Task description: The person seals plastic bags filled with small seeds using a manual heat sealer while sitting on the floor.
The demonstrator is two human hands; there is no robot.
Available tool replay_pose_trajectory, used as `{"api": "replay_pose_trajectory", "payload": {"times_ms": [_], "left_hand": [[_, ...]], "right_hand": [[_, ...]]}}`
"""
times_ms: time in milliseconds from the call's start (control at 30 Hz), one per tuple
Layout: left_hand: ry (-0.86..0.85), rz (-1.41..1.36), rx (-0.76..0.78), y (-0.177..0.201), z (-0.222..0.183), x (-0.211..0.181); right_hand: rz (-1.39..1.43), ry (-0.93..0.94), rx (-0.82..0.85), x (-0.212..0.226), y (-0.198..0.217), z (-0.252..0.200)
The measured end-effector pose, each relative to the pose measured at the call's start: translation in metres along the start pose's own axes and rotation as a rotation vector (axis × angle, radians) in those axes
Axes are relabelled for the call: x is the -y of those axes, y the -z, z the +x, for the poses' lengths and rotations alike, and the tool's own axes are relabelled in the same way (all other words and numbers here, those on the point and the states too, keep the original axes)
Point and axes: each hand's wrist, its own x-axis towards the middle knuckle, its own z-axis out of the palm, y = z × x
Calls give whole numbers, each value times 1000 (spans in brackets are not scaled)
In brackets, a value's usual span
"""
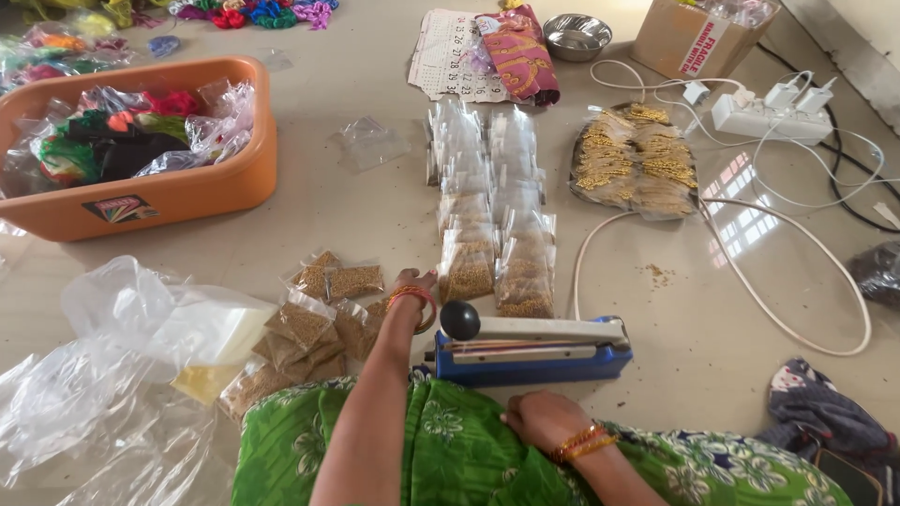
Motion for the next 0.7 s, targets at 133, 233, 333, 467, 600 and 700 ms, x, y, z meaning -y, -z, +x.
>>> {"api": "replay_pose_trajectory", "payload": {"times_ms": [133,233,333,467,600,700], "left_hand": [[-2,-8,20,-9,-7,-16],[-72,34,34,-28,12,0],[-108,-71,51,-31,11,5],[-204,-311,90,-5,-37,-17],[-219,-564,112,26,-58,-32],[-308,-877,107,68,-92,-43]], "right_hand": [[39,-5,50,13,13,-1],[81,-6,86,14,12,0],[86,28,70,17,16,-3],[103,43,35,20,19,-8],[115,58,-21,13,8,-5],[87,84,-99,7,8,-6]]}}
